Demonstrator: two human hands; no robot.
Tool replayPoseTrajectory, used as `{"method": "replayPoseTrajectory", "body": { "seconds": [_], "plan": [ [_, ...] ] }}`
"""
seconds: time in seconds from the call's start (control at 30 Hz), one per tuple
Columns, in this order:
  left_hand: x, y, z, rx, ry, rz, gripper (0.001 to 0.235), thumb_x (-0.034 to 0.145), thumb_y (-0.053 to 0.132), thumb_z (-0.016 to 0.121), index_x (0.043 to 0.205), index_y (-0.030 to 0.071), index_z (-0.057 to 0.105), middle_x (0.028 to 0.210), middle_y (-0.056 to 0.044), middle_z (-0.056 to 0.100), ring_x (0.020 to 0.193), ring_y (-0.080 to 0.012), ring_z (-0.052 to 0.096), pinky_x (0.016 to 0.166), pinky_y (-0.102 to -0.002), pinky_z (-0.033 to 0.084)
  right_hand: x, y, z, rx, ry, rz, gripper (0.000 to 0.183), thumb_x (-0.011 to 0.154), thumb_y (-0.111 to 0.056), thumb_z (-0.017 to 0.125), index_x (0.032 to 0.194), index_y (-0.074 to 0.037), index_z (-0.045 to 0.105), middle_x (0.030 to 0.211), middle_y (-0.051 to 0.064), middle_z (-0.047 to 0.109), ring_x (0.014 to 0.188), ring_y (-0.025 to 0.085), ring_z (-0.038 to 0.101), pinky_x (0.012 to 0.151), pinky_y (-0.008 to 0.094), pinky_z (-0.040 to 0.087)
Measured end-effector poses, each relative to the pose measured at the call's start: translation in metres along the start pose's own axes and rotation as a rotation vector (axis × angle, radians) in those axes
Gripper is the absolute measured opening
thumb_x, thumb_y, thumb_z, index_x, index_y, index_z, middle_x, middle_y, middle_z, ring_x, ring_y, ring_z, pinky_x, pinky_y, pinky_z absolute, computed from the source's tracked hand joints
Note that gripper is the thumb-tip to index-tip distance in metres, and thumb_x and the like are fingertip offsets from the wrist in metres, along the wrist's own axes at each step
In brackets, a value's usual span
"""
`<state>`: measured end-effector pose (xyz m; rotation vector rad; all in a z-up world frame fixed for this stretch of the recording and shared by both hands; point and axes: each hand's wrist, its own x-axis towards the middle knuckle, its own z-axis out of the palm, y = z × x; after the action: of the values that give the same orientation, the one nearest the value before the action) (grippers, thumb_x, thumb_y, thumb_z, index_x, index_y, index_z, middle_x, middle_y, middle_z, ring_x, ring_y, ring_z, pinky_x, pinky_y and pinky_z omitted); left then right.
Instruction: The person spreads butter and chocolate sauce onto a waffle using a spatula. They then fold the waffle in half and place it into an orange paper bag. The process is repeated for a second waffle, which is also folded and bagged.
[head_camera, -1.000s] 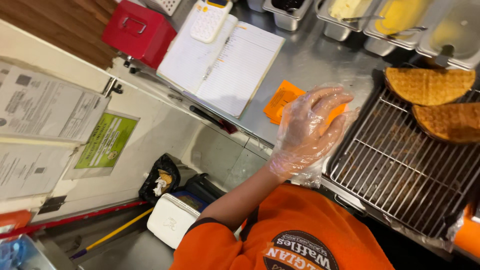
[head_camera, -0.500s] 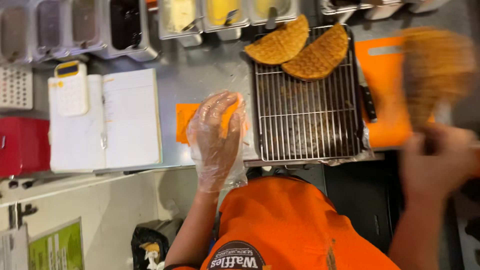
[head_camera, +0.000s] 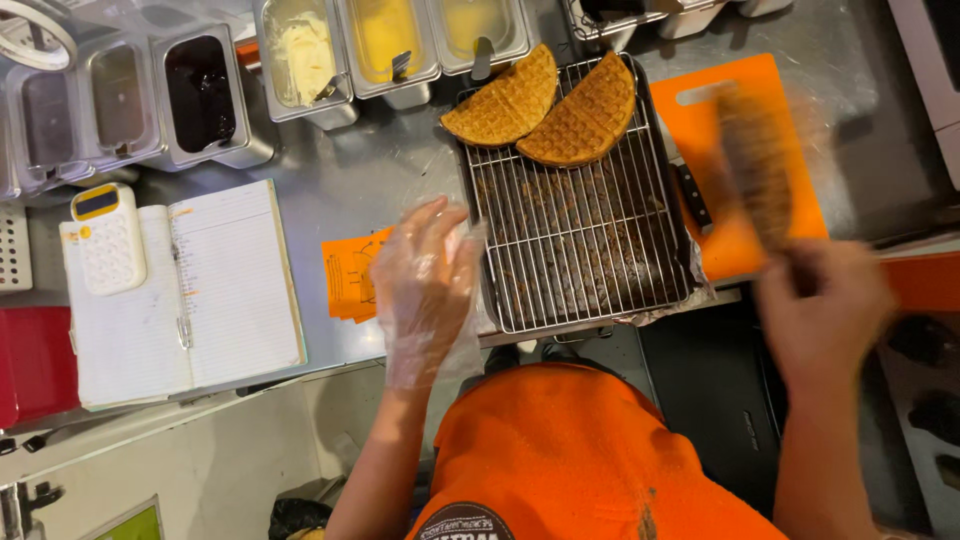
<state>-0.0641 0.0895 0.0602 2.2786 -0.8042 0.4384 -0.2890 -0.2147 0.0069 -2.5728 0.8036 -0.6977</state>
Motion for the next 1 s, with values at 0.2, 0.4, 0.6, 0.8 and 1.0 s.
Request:
{"method": "replayPoseTrajectory", "body": {
  "seconds": [0.2, 0.4, 0.6, 0.8, 1.0],
  "plan": [
    [0.005, -0.002, 0.009, -0.113, -0.026, -0.029, 0.029, 0.097, 0.018, 0.076, 0.123, 0.008, 0.067, 0.129, -0.010, 0.070, 0.117, -0.0266, 0.068, 0.097, -0.040, 0.055, -0.014, -0.017, -0.001, 0.256, -0.257, 0.116, 0.019, 0.090, -0.014, 0.081, 0.103, -0.002, 0.074, 0.093, 0.007, 0.071, 0.084, 0.021, 0.069, 0.075, 0.032, 0.054],
    [0.004, -0.009, 0.007, -0.067, -0.025, 0.052, 0.034, 0.100, 0.029, 0.076, 0.121, 0.005, 0.064, 0.124, -0.017, 0.069, 0.112, -0.0313, 0.071, 0.095, -0.040, 0.059, 0.002, 0.019, -0.022, -0.054, 0.095, 0.119, 0.013, 0.104, -0.004, 0.072, 0.114, 0.002, 0.068, 0.109, 0.011, 0.071, 0.094, 0.020, 0.070, 0.085, 0.029, 0.056],
    [0.010, -0.012, 0.053, -0.578, -0.348, -0.271, 0.060, 0.089, 0.029, 0.075, 0.135, -0.003, 0.053, 0.125, -0.021, 0.064, 0.109, -0.0337, 0.068, 0.086, -0.039, 0.058, -0.021, -0.013, 0.048, 0.572, -0.456, 0.422, 0.022, 0.089, -0.015, 0.078, 0.107, -0.004, 0.074, 0.087, 0.003, 0.073, 0.071, 0.012, 0.067, 0.064, 0.029, 0.054],
    [0.026, -0.040, 0.111, -0.262, -0.537, -0.204, 0.043, 0.096, 0.028, 0.073, 0.135, 0.011, 0.063, 0.125, -0.014, 0.073, 0.116, -0.0288, 0.072, 0.100, -0.040, 0.056, -0.023, -0.007, 0.046, 0.557, -0.438, 0.240, 0.029, 0.092, -0.014, 0.076, 0.117, -0.001, 0.072, 0.097, 0.004, 0.075, 0.084, 0.014, 0.070, 0.075, 0.028, 0.055],
    [0.007, -0.039, 0.132, 0.171, -0.381, 0.242, 0.052, 0.108, 0.045, 0.058, 0.148, 0.013, 0.048, 0.151, -0.018, 0.047, 0.138, -0.0354, 0.048, 0.117, -0.054, 0.035, -0.024, -0.011, 0.004, 0.440, -0.577, 0.160, 0.036, 0.080, -0.014, 0.077, 0.114, -0.001, 0.072, 0.099, 0.009, 0.071, 0.086, 0.020, 0.071, 0.076, 0.032, 0.056]
  ]
}}
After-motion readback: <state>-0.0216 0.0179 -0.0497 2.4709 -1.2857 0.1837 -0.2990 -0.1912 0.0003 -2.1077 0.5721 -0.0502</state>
